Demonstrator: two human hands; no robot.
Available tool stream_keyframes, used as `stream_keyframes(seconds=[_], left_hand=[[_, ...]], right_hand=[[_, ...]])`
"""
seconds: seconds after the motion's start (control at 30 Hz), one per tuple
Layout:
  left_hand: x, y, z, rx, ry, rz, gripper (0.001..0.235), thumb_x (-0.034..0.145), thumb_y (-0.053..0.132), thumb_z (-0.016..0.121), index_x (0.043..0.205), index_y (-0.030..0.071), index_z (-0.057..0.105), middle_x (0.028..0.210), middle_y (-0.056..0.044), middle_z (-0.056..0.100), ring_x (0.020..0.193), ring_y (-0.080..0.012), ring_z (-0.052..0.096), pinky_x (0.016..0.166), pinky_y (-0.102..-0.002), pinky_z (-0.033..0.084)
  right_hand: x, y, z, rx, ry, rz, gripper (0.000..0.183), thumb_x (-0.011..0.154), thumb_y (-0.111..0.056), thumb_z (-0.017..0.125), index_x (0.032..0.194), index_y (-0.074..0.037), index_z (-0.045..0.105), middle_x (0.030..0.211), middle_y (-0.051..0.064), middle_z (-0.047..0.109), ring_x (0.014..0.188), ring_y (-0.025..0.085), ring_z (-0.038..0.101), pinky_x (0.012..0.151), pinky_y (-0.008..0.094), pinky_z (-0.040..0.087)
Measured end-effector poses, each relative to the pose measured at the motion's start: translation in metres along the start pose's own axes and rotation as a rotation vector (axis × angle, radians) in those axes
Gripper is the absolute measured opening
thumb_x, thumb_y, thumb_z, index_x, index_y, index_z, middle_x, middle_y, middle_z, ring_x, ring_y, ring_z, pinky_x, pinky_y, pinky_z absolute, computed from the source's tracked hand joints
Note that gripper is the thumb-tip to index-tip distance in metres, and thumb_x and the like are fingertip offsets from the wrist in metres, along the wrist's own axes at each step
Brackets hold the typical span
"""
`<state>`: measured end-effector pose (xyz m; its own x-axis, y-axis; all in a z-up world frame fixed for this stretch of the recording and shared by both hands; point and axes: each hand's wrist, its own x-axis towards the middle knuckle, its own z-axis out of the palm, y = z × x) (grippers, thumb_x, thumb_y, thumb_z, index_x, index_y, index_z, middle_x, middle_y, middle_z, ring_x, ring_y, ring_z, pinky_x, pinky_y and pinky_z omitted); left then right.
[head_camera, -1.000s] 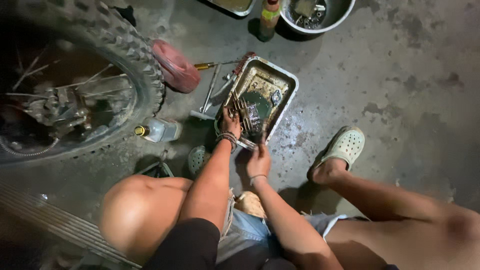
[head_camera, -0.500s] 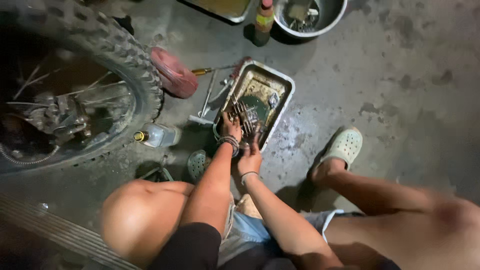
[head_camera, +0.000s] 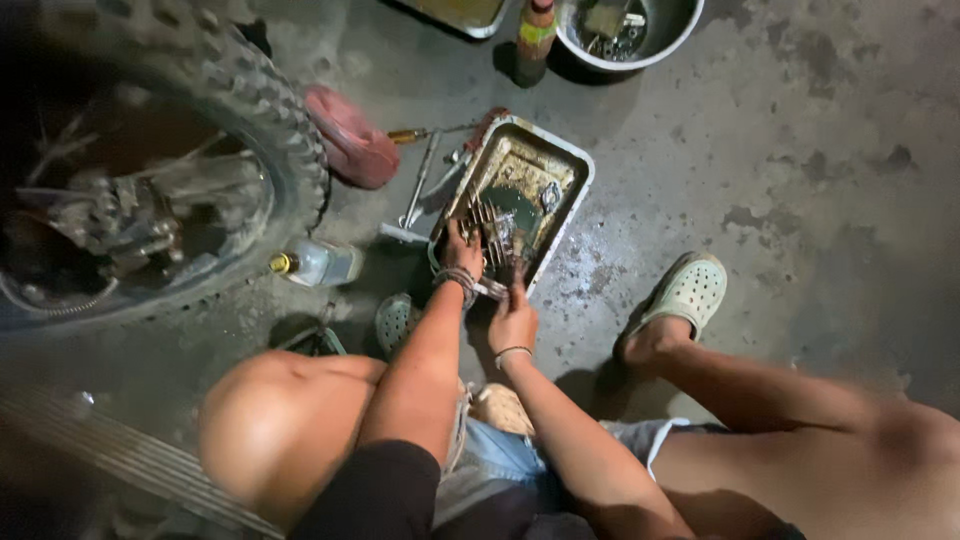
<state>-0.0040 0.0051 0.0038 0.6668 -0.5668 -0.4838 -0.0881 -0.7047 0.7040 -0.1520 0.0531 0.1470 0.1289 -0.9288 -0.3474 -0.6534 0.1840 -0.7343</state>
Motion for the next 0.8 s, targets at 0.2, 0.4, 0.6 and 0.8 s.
stream_keyframes(seconds=[0.2, 0.4, 0.6, 0.8], left_hand=[[0.000, -0.022, 0.016, -0.038, 0.022, 0.087, 0.050, 0.107, 0.034, 0.048, 0.151, 0.016, 0.033, 0.125, -0.025, 0.068, 0.119, -0.0412, 0.065, 0.104, -0.054, 0.052], [-0.004, -0.001, -0.010, -0.047, 0.010, 0.077, 0.052, 0.108, 0.033, 0.045, 0.152, 0.011, 0.029, 0.138, -0.031, 0.059, 0.127, -0.0429, 0.059, 0.112, -0.058, 0.046], [0.016, -0.021, 0.004, 0.021, 0.017, 0.101, 0.058, 0.106, 0.039, 0.049, 0.155, 0.013, 0.028, 0.136, -0.024, 0.063, 0.124, -0.0398, 0.063, 0.109, -0.051, 0.050], [0.007, -0.024, 0.008, 0.018, 0.035, 0.107, 0.063, 0.106, 0.038, 0.051, 0.157, 0.010, 0.027, 0.130, -0.031, 0.064, 0.121, -0.0434, 0.062, 0.106, -0.057, 0.051]], right_hand=[[0.020, -0.049, -0.043, -0.308, -0.150, 0.006, 0.064, 0.101, -0.018, 0.052, 0.159, -0.038, 0.033, 0.104, 0.027, 0.074, 0.107, 0.046, 0.069, 0.097, 0.055, 0.054], [-0.001, -0.020, -0.046, -0.417, -0.200, -0.127, 0.069, 0.096, -0.014, 0.054, 0.158, -0.038, 0.034, 0.102, 0.023, 0.072, 0.101, 0.046, 0.069, 0.091, 0.054, 0.056], [0.050, -0.073, -0.045, -0.438, -0.305, -0.084, 0.070, 0.095, -0.018, 0.050, 0.156, -0.048, 0.033, 0.106, 0.023, 0.074, 0.109, 0.043, 0.070, 0.100, 0.053, 0.054], [0.012, -0.009, -0.046, -0.497, -0.306, -0.084, 0.067, 0.093, -0.016, 0.049, 0.155, -0.041, 0.039, 0.107, 0.023, 0.073, 0.106, 0.044, 0.070, 0.094, 0.054, 0.057]])
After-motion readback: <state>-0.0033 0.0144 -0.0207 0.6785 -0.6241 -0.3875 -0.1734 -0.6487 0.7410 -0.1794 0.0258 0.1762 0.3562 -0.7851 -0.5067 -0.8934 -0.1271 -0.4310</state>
